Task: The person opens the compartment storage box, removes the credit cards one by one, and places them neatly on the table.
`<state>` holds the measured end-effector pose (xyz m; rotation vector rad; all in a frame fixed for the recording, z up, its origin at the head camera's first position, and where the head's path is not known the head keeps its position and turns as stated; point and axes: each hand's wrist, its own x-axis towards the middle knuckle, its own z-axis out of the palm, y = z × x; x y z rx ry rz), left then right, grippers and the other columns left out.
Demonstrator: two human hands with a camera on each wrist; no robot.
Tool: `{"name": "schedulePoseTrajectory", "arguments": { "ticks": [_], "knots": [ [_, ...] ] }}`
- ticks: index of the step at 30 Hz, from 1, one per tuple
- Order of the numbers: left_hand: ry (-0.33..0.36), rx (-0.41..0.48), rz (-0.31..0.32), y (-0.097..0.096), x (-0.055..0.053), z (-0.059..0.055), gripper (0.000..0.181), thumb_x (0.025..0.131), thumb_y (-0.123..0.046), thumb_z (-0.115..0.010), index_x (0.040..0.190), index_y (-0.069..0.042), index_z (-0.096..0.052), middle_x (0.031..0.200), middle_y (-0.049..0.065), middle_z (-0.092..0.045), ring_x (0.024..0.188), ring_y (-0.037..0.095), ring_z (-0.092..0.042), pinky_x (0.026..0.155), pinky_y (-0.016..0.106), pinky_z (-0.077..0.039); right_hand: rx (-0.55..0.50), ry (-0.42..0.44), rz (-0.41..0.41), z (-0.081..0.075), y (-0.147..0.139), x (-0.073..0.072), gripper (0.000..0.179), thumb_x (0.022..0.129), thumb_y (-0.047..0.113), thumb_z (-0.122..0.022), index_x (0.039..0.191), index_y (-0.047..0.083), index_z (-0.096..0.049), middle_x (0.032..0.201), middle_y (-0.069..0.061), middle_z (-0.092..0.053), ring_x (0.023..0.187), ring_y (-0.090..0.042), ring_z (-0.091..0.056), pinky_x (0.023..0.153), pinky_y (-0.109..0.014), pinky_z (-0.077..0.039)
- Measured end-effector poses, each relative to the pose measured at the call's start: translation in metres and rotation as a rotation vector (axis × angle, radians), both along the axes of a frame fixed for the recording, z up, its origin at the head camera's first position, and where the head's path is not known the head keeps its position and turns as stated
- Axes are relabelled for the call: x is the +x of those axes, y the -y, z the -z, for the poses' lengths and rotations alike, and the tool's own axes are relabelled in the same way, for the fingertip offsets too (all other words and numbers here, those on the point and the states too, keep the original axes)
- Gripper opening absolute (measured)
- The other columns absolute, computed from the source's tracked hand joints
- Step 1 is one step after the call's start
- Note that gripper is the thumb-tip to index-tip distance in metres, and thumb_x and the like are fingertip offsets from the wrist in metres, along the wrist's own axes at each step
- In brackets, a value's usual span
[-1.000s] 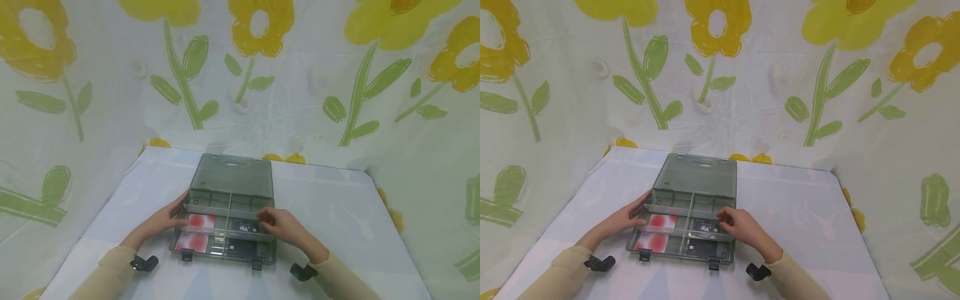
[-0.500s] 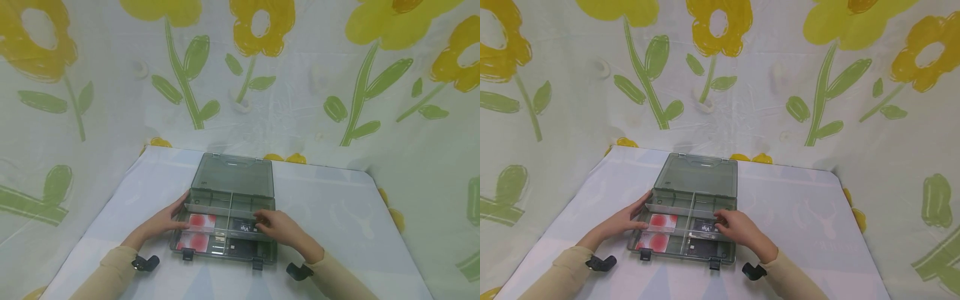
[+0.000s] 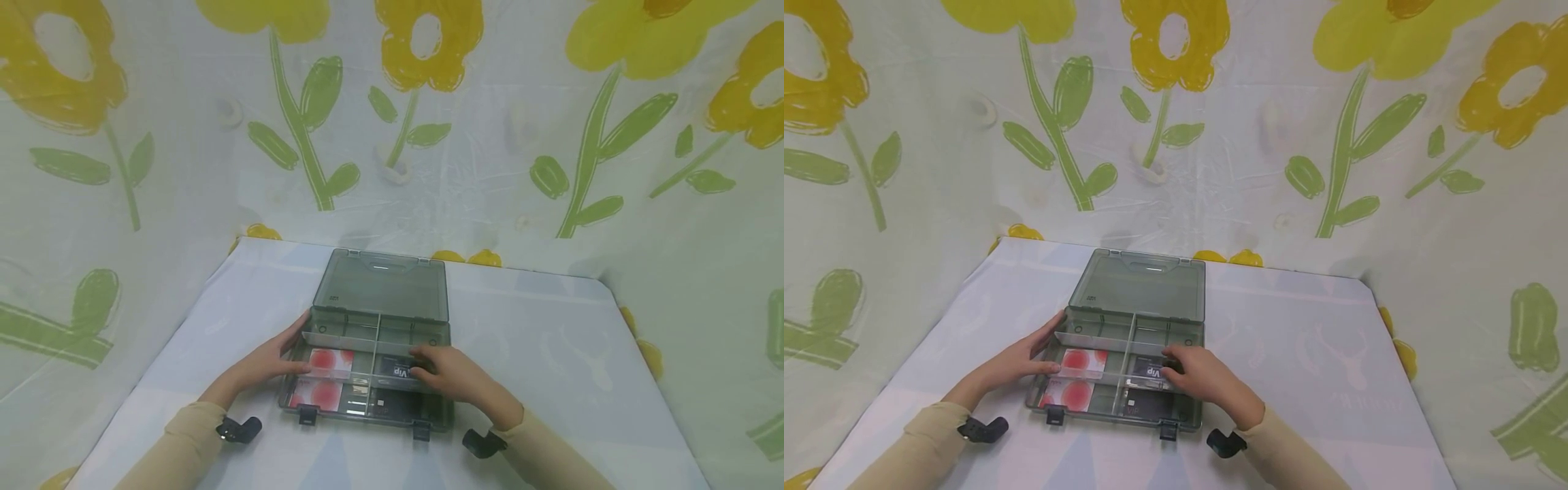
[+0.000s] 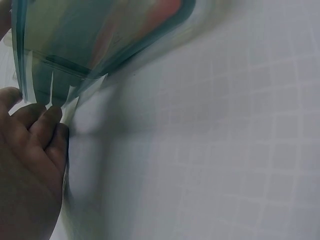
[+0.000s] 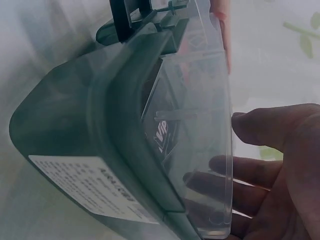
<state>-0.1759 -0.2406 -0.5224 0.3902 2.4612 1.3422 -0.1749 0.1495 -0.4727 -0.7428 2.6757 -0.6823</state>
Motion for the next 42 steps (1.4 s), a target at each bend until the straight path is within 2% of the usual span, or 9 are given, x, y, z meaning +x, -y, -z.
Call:
{"name": "schedulePoseTrajectory", "arguments": {
  "ticks": [10, 23, 42],
  "knots": [
    [0.010, -0.005, -0.008, -0.0005, 0.0007, 0.0001, 0.112, 0.085, -0.035, -0.083, 0.166, -0.024, -0.007, 0.169, 0.018, -0.008, 0.152, 0.045, -0.015, 0.120, 0.059, -0.022, 0.005, -0.004, -0.019, 0.0023, 0.0035, 0.0006, 0.044, 0.101, 0.035, -0.064, 0.135, 0.006, -0.064, 0.133, -0.012, -0.066, 0.125, -0.032, -0.061, 0.104, -0.050, -0.051],
    [-0.001, 0.004, -0.003, 0.0003, -0.0002, 0.0021, 0.111, 0.085, -0.034, -0.083, 0.166, -0.023, -0.008, 0.170, 0.018, -0.008, 0.152, 0.045, -0.015, 0.120, 0.058, -0.021, -0.050, 0.066, -0.029, 0.0044, 0.0049, 0.0001, 0.046, 0.102, 0.039, -0.061, 0.135, 0.007, -0.063, 0.133, -0.011, -0.066, 0.127, -0.031, -0.060, 0.106, -0.051, -0.049],
    [-0.007, 0.018, -0.001, 0.0006, 0.0000, 0.0032, 0.110, 0.086, -0.032, -0.083, 0.166, -0.024, -0.008, 0.170, 0.018, -0.007, 0.152, 0.045, -0.014, 0.120, 0.059, -0.021, -0.093, 0.066, -0.038, 0.0094, 0.0042, -0.0022, 0.044, 0.102, 0.039, -0.061, 0.135, 0.009, -0.064, 0.134, -0.010, -0.065, 0.129, -0.033, -0.058, 0.107, -0.053, -0.048]
  ]
}}
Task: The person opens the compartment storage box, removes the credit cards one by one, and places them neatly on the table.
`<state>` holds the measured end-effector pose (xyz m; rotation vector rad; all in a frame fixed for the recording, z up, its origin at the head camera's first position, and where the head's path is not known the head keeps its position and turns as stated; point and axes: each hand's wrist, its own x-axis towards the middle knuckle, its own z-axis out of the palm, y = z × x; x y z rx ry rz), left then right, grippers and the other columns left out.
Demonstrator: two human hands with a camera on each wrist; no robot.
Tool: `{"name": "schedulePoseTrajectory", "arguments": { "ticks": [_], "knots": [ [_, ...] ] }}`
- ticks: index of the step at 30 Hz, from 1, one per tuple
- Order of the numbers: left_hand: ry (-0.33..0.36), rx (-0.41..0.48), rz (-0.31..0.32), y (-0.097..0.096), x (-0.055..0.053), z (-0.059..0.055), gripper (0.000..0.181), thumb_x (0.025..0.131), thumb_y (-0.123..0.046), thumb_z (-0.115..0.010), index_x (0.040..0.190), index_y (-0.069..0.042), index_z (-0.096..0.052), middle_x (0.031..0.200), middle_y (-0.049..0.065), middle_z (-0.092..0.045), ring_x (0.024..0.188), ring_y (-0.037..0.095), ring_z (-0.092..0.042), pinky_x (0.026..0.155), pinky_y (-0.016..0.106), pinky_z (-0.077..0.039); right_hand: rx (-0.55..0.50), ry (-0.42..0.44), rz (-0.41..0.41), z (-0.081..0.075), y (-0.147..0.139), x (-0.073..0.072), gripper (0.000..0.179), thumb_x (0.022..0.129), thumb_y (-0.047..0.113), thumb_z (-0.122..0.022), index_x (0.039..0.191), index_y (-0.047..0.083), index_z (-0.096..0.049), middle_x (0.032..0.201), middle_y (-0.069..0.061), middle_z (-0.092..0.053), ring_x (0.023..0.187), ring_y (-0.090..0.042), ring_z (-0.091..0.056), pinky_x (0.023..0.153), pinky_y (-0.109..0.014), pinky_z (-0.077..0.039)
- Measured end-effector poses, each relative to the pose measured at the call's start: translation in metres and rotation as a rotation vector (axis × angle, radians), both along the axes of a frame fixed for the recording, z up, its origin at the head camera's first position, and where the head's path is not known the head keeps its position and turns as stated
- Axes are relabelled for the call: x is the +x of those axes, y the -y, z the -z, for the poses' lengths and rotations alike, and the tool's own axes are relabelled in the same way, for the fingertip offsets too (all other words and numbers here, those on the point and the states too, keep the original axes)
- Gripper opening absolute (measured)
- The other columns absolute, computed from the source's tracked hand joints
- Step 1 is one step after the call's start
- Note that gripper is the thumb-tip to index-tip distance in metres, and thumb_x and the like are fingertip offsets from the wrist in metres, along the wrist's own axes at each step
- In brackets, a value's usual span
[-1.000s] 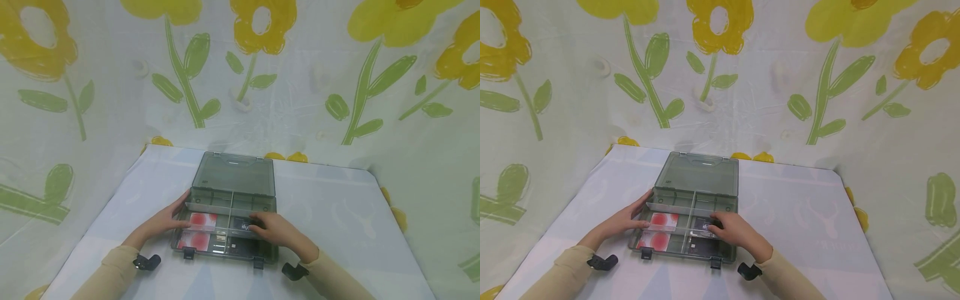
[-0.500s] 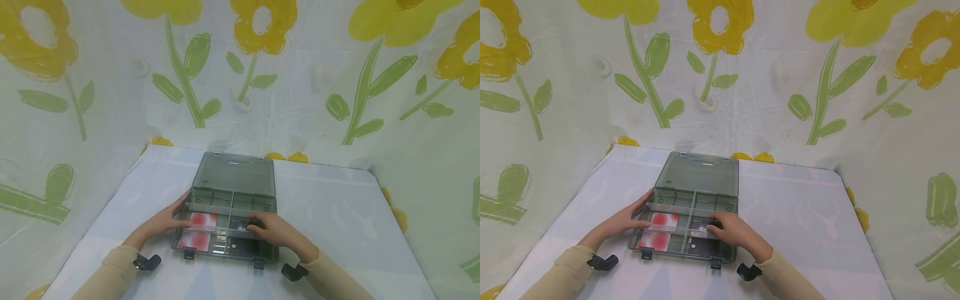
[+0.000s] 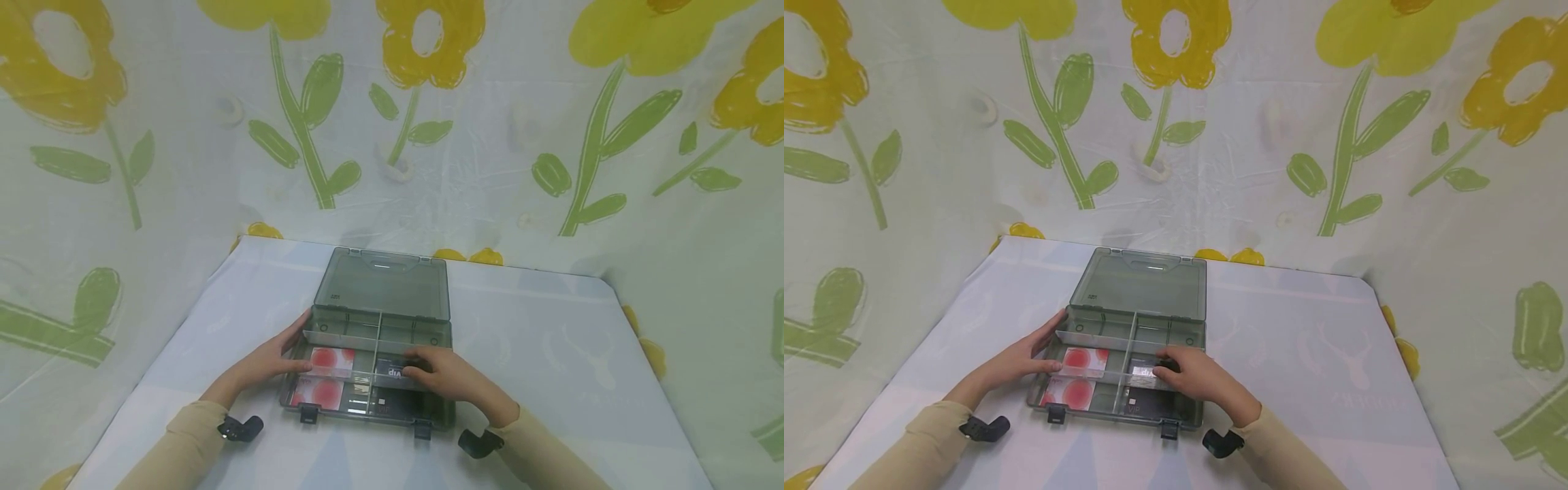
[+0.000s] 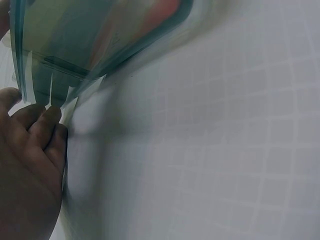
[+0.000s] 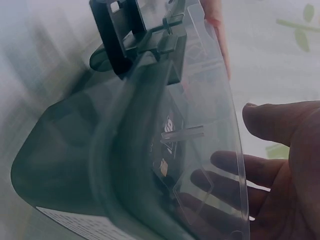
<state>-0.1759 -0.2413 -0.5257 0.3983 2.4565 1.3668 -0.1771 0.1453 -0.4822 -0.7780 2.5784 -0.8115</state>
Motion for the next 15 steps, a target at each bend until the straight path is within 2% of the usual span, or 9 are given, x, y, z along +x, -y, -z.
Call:
{"name": "schedulePoseTrajectory", "arguments": {
  "ticks": [6, 15],
  "knots": [
    [-0.003, 0.003, 0.002, 0.0003, -0.0005, 0.0017, 0.110, 0.086, -0.032, -0.083, 0.166, -0.023, -0.008, 0.170, 0.018, -0.007, 0.152, 0.045, -0.014, 0.120, 0.059, -0.021, -0.017, 0.000, -0.003, -0.0009, -0.0007, 0.0014, 0.041, 0.102, 0.036, -0.062, 0.134, 0.009, -0.064, 0.133, -0.008, -0.066, 0.126, -0.029, -0.060, 0.105, -0.051, -0.050],
    [-0.002, 0.005, -0.003, -0.0008, 0.0004, -0.0005, 0.109, 0.086, -0.034, -0.082, 0.166, -0.021, -0.008, 0.170, 0.017, -0.008, 0.153, 0.044, -0.012, 0.120, 0.060, -0.019, -0.062, -0.007, 0.041, -0.0029, -0.0021, 0.0057, 0.032, 0.103, 0.024, -0.061, 0.132, 0.009, -0.066, 0.128, -0.005, -0.068, 0.114, -0.022, -0.067, 0.091, -0.041, -0.059]
  ]
}}
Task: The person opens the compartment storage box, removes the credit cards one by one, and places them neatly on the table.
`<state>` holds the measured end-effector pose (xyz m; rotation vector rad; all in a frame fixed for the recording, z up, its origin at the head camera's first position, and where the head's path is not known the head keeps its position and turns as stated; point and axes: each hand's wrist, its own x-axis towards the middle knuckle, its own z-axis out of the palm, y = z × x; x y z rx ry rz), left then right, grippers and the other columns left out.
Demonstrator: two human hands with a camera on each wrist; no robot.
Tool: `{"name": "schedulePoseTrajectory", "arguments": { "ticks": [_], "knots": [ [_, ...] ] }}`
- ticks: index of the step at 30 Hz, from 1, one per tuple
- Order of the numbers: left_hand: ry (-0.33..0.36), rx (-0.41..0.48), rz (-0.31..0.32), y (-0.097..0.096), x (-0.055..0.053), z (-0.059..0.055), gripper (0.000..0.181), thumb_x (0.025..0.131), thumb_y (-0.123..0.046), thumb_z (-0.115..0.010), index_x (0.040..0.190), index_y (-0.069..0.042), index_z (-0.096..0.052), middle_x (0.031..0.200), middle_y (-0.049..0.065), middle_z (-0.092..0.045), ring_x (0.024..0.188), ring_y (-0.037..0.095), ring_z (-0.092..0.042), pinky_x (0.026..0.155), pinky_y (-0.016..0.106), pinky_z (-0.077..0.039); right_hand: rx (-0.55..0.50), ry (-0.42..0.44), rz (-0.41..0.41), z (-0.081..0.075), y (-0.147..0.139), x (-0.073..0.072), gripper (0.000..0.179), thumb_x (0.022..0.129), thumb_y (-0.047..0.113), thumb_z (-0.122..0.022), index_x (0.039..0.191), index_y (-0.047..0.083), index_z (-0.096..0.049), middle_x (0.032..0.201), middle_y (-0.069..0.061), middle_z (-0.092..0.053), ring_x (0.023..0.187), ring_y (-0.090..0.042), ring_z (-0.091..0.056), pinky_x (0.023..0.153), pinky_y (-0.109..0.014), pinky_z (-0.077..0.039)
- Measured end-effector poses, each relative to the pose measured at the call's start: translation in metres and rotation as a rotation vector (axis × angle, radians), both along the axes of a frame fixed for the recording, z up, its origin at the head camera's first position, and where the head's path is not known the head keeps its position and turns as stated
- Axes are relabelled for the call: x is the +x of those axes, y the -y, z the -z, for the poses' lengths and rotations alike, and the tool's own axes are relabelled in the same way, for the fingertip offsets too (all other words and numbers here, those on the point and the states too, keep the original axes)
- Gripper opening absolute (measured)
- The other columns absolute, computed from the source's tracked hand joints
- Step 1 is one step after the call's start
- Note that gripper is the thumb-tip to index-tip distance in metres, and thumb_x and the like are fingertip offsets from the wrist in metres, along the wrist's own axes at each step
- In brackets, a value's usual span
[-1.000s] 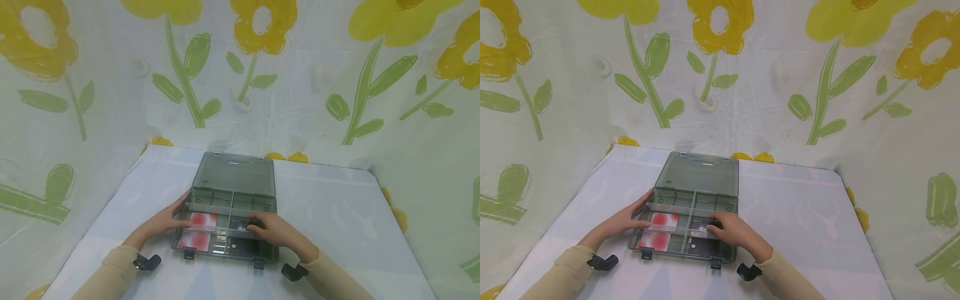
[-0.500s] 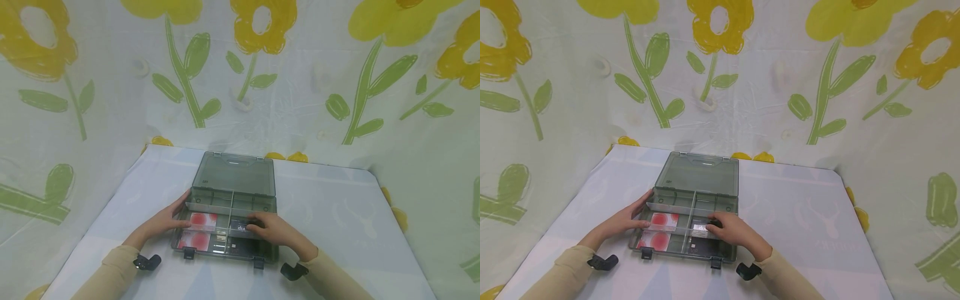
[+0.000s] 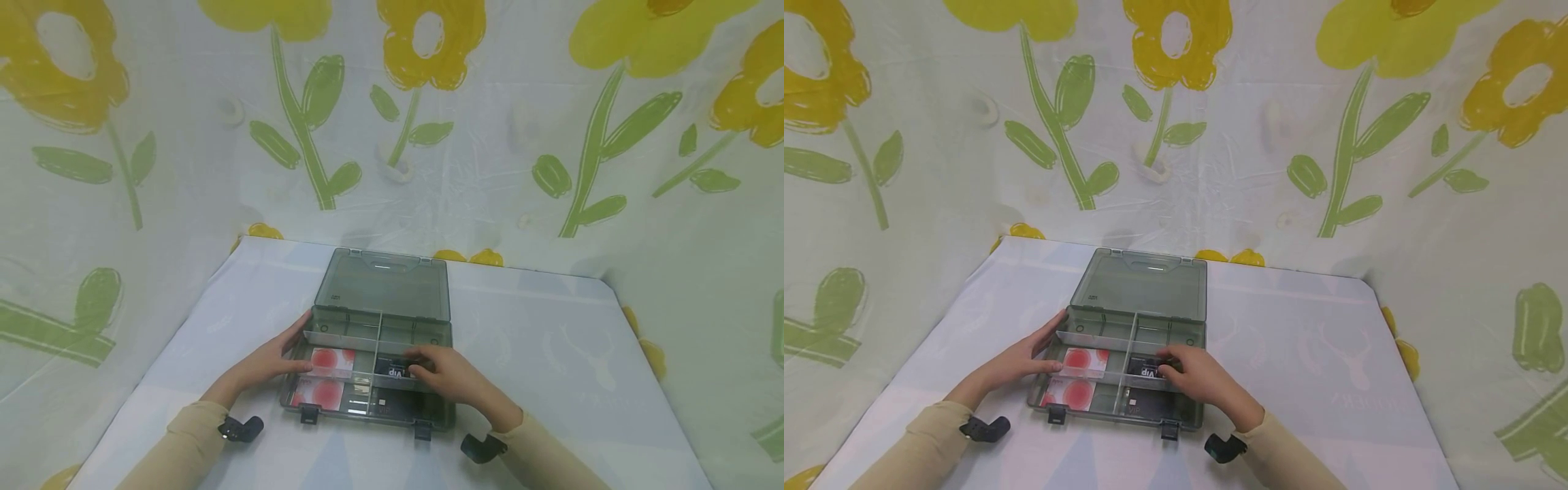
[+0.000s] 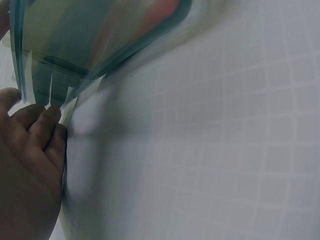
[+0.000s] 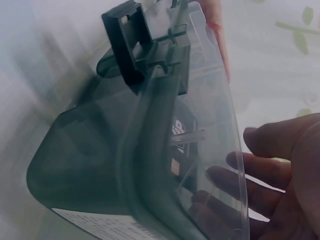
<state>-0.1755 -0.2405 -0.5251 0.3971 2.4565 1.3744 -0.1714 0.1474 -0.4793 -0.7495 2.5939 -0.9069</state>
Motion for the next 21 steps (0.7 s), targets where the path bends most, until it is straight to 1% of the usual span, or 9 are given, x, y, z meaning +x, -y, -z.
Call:
{"name": "schedulePoseTrajectory", "arguments": {
  "ticks": [5, 8, 11, 17, 21],
  "knots": [
    [-0.005, -0.006, -0.003, -0.0001, 0.0007, -0.0006, 0.109, 0.086, -0.035, -0.082, 0.166, -0.022, -0.009, 0.170, 0.017, -0.008, 0.153, 0.045, -0.010, 0.120, 0.064, -0.017, 0.012, -0.050, 0.040, 0.0013, 0.0003, 0.0000, 0.029, 0.102, 0.016, -0.063, 0.130, 0.009, -0.068, 0.127, -0.005, -0.070, 0.108, -0.021, -0.069, 0.087, -0.037, -0.060],
    [-0.005, -0.010, -0.004, 0.0003, 0.0007, 0.0003, 0.109, 0.086, -0.035, -0.082, 0.166, -0.023, -0.009, 0.170, 0.017, -0.008, 0.153, 0.045, -0.010, 0.120, 0.065, -0.018, -0.001, -0.085, 0.066, 0.0018, 0.0005, 0.0003, 0.029, 0.100, 0.011, -0.065, 0.128, 0.008, -0.069, 0.123, -0.005, -0.072, 0.107, -0.021, -0.070, 0.086, -0.037, -0.060],
    [-0.004, -0.007, -0.004, 0.0004, 0.0004, 0.0008, 0.109, 0.086, -0.035, -0.082, 0.166, -0.023, -0.008, 0.170, 0.017, -0.009, 0.153, 0.045, -0.011, 0.120, 0.064, -0.018, -0.015, -0.094, 0.087, 0.0011, 0.0011, 0.0007, 0.029, 0.098, 0.008, -0.065, 0.127, 0.008, -0.070, 0.118, -0.003, -0.073, 0.105, -0.019, -0.070, 0.086, -0.035, -0.060],
    [-0.009, -0.009, -0.004, 0.0006, 0.0000, 0.0014, 0.109, 0.086, -0.036, -0.081, 0.166, -0.022, -0.008, 0.170, 0.017, -0.009, 0.153, 0.045, -0.011, 0.119, 0.065, -0.018, -0.013, -0.103, 0.093, 0.0005, 0.0029, 0.0006, 0.030, 0.095, 0.003, -0.067, 0.125, 0.009, -0.070, 0.112, -0.002, -0.073, 0.097, -0.015, -0.068, 0.082, -0.032, -0.060],
    [-0.024, -0.013, 0.000, 0.0009, -0.0001, 0.0020, 0.109, 0.086, -0.035, -0.081, 0.166, -0.022, -0.009, 0.170, 0.017, -0.010, 0.153, 0.045, -0.012, 0.119, 0.066, -0.017, -0.009, -0.105, 0.096, 0.0010, 0.0034, 0.0001, 0.031, 0.094, 0.002, -0.068, 0.123, 0.010, -0.071, 0.109, 0.000, -0.073, 0.094, -0.012, -0.066, 0.080, -0.031, -0.059]
  ]
}}
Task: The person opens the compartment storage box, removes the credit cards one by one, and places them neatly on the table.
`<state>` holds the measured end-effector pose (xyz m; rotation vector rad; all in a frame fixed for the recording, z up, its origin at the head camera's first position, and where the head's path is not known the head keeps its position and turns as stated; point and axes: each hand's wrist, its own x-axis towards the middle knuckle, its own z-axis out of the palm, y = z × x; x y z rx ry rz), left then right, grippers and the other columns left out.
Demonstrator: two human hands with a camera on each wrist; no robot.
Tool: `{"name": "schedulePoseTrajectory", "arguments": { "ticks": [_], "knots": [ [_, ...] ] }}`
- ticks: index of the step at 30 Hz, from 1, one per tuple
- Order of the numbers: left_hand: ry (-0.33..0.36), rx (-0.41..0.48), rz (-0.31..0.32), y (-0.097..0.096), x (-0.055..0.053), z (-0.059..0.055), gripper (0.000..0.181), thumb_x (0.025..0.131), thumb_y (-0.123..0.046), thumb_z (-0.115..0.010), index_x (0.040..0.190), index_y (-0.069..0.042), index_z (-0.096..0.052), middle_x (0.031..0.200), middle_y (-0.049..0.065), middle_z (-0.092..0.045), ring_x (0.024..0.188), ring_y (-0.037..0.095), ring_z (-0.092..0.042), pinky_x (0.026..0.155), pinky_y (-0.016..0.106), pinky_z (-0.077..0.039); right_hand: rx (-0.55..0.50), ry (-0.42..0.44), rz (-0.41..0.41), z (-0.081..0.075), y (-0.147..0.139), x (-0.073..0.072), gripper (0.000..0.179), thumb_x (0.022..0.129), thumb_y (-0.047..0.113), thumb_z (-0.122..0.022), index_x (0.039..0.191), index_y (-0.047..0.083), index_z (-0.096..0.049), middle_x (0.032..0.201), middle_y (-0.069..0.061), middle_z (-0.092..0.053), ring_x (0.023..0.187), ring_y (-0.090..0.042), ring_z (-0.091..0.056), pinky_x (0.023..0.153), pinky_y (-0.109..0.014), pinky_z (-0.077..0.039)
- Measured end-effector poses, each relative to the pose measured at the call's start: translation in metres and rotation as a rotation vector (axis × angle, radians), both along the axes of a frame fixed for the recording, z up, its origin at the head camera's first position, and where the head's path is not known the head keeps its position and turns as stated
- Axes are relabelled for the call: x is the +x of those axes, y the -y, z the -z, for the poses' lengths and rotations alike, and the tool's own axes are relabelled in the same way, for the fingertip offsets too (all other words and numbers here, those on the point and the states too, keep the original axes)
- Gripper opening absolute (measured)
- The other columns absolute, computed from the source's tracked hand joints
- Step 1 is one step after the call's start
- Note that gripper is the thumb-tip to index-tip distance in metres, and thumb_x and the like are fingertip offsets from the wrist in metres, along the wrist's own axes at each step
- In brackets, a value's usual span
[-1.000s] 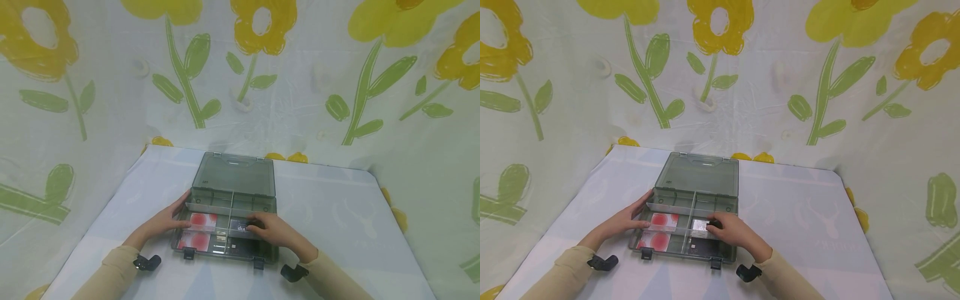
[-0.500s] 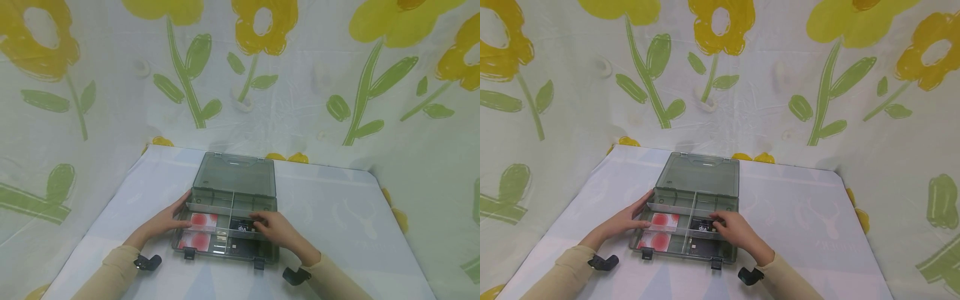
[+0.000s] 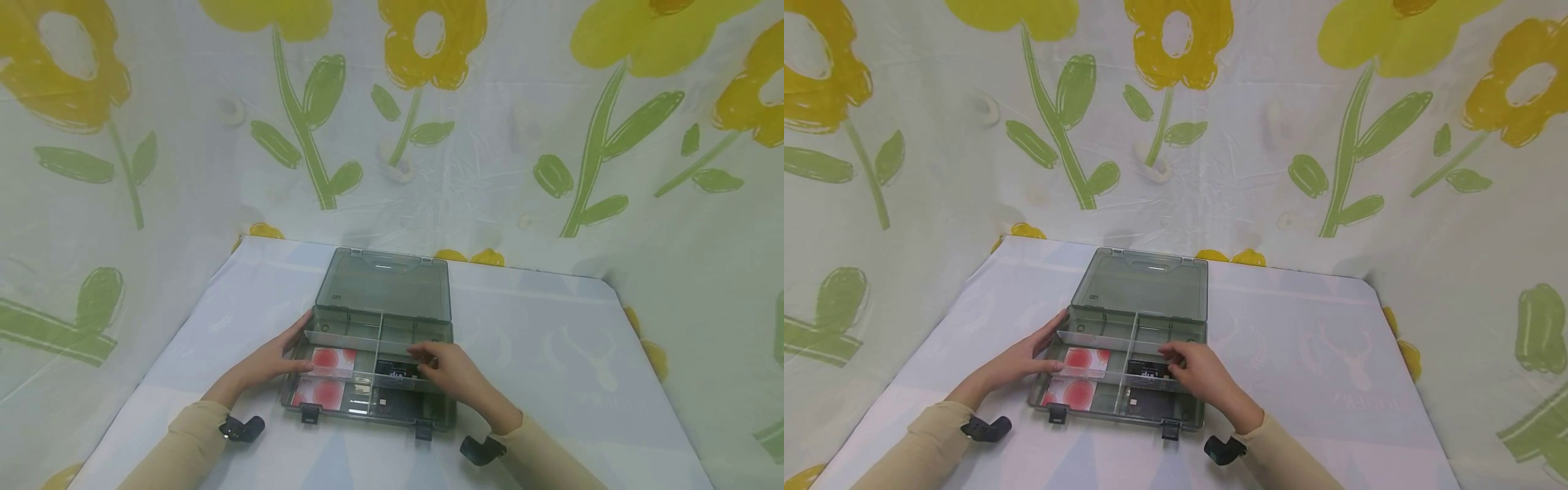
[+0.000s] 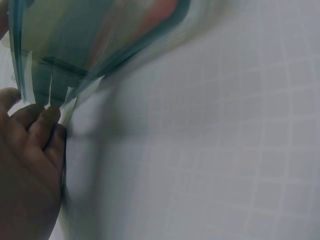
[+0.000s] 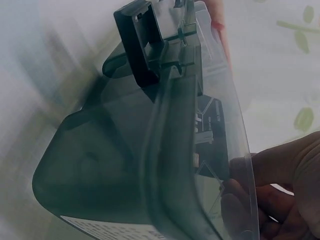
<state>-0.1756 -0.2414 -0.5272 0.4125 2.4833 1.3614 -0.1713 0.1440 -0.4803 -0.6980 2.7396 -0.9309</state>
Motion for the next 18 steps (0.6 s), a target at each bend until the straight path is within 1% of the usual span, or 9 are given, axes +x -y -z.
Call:
{"name": "schedulePoseTrajectory", "arguments": {
  "ticks": [5, 12, 16, 18],
  "knots": [
    [0.002, -0.003, -0.003, -0.0002, 0.0004, -0.0005, 0.108, 0.086, -0.036, -0.081, 0.166, -0.023, -0.009, 0.170, 0.017, -0.010, 0.153, 0.045, -0.011, 0.119, 0.066, -0.018, 0.005, 0.002, -0.003, 0.0004, 0.0001, -0.0013, 0.031, 0.094, 0.001, -0.068, 0.123, 0.012, -0.072, 0.104, 0.002, -0.072, 0.091, -0.011, -0.065, 0.078, -0.030, -0.059],
    [0.017, 0.013, 0.000, 0.0002, 0.0000, 0.0003, 0.109, 0.086, -0.034, -0.082, 0.166, -0.023, -0.009, 0.170, 0.016, -0.009, 0.153, 0.045, -0.011, 0.119, 0.066, -0.017, 0.024, -0.021, -0.018, -0.0005, 0.0009, -0.0019, 0.030, 0.093, 0.001, -0.068, 0.121, 0.013, -0.072, 0.098, 0.003, -0.073, 0.088, -0.011, -0.066, 0.075, -0.029, -0.058],
    [0.019, 0.014, -0.001, 0.0003, 0.0000, 0.0007, 0.109, 0.086, -0.034, -0.082, 0.166, -0.024, -0.009, 0.170, 0.016, -0.009, 0.153, 0.045, -0.011, 0.119, 0.065, -0.017, 0.027, -0.019, -0.020, -0.0003, 0.0010, -0.0024, 0.030, 0.093, 0.001, -0.068, 0.120, 0.013, -0.073, 0.098, 0.003, -0.073, 0.087, -0.011, -0.066, 0.073, -0.029, -0.058],
    [0.020, 0.009, -0.003, 0.0002, 0.0002, 0.0006, 0.109, 0.086, -0.034, -0.082, 0.166, -0.024, -0.009, 0.170, 0.016, -0.009, 0.153, 0.045, -0.011, 0.119, 0.065, -0.018, 0.023, -0.004, -0.022, 0.0004, 0.0008, -0.0028, 0.031, 0.093, 0.001, -0.068, 0.120, 0.014, -0.073, 0.100, 0.002, -0.074, 0.088, -0.012, -0.067, 0.074, -0.029, -0.058]
  ]
}}
